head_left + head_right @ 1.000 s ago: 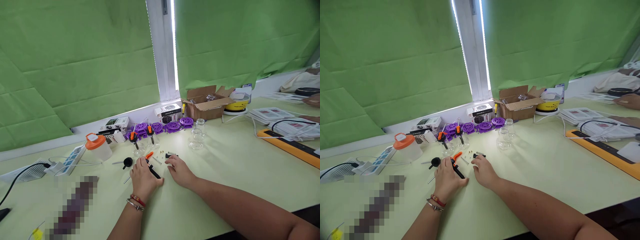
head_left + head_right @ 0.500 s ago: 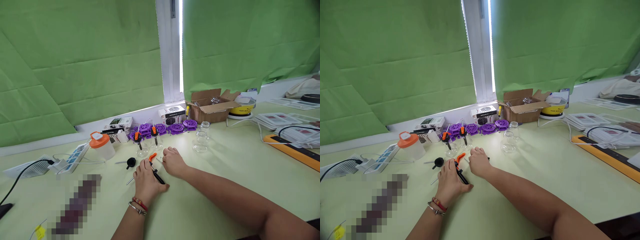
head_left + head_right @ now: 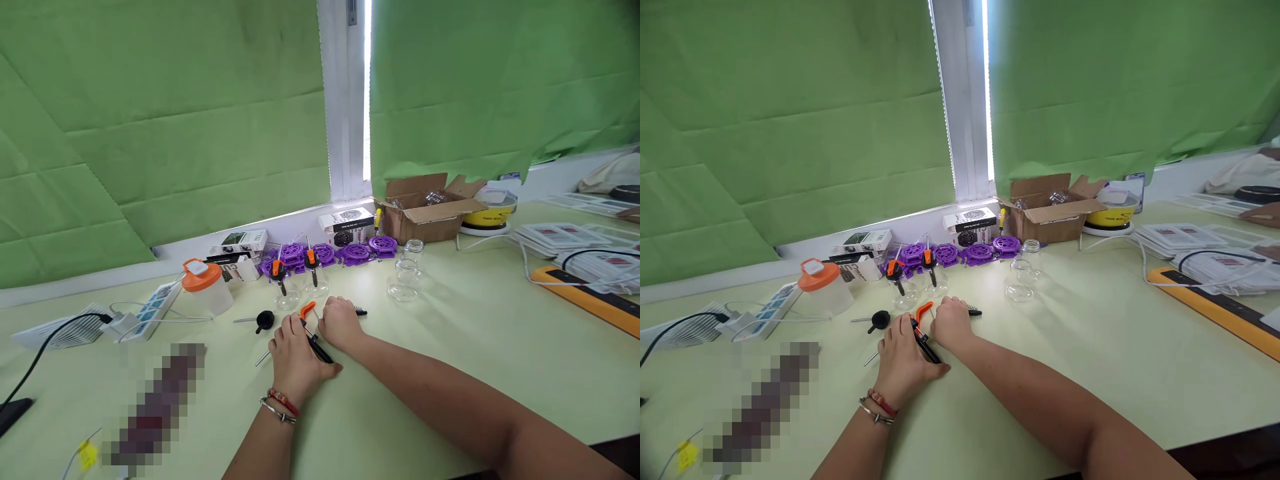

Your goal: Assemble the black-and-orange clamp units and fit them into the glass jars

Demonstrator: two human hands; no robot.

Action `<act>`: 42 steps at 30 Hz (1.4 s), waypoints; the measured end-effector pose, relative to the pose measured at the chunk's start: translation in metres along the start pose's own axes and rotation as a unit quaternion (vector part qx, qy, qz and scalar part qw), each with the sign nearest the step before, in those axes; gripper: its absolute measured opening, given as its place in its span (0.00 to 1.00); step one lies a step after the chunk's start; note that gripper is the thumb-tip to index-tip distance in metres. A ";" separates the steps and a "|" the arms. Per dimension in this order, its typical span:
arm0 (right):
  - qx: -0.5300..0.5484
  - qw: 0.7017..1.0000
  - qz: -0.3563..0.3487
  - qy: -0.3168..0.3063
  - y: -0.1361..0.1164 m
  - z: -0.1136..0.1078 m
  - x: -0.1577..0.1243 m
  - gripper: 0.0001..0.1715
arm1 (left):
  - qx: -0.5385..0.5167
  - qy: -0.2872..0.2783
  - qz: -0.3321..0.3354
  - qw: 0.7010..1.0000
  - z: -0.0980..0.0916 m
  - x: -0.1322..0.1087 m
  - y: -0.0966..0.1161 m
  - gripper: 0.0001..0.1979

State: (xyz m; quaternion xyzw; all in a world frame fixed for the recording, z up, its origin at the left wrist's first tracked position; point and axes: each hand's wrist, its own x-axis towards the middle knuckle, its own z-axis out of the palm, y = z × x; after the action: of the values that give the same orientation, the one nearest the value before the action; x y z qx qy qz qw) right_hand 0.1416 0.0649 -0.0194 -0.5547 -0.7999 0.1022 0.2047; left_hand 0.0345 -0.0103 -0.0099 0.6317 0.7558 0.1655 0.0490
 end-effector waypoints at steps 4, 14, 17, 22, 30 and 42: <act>0.132 0.990 -0.047 -0.030 0.005 -0.009 -0.023 0.16 | 0.002 0.009 0.004 1.000 0.002 -0.001 0.000 0.52; 0.263 0.948 0.024 -0.180 0.023 -0.006 -0.047 0.08 | -0.031 0.016 0.023 0.999 -0.006 -0.002 -0.009 0.36; 0.257 0.948 0.018 -0.185 0.031 -0.014 -0.049 0.07 | -0.046 0.018 0.016 0.999 -0.012 -0.001 -0.014 0.16; 0.239 0.958 0.014 -0.159 0.057 -0.030 -0.052 0.06 | -0.001 0.012 -0.030 0.999 -0.016 -0.002 -0.014 0.12; 0.210 0.966 0.026 -0.151 0.089 -0.049 -0.041 0.10 | 0.050 -0.052 -0.043 0.996 -0.016 -0.004 -0.009 0.12; 0.226 0.966 0.058 -0.112 0.091 -0.057 -0.036 0.15 | 0.094 0.022 0.029 0.995 -0.011 -0.006 -0.008 0.18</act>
State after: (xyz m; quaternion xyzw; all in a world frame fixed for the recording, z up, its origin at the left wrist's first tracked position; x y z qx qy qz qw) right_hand 0.2544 0.0603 -0.0111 -0.5244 -0.7406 0.3535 0.2272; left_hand 0.0252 -0.0190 -0.0029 0.6515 0.7500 0.1096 -0.0322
